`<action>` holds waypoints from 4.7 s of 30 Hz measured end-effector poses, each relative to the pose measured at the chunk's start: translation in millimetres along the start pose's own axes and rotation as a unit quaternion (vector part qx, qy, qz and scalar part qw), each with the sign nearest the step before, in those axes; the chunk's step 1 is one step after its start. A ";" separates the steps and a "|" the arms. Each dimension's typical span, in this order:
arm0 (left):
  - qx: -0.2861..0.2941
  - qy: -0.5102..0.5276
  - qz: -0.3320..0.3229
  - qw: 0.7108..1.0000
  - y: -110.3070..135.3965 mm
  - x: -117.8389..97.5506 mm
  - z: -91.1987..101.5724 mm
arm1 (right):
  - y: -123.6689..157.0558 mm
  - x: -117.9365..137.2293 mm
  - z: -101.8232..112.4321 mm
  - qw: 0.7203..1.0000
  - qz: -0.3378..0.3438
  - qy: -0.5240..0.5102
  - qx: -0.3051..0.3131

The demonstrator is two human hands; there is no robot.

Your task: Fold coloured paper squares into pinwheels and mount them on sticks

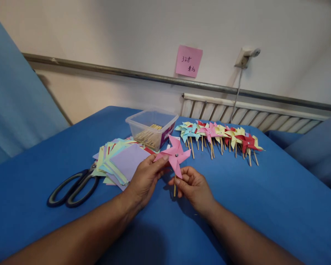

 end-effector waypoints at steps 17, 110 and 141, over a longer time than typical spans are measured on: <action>-0.008 -0.034 0.017 0.999 3.4 3.0 -0.4 | 2.4 -11.1 -17.0 0.996 -0.043 0.009 0.079; 0.063 0.068 0.102 0.990 -1.0 24.3 -9.0 | 16.7 58.6 8.0 0.909 0.175 0.374 -0.052; 0.184 0.103 0.149 0.966 4.2 32.6 -29.7 | 0.0 11.9 26.9 0.994 0.019 -0.108 -0.021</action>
Point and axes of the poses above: each hand's wrist, its own y-axis away from the middle knuckle, its own z-axis out of the back of the hand, x = y × z, the point moved 8 cm from there along -y, towards the middle knuckle, and after that the axes turned 15 degrees about x, right-handed, at the moved point
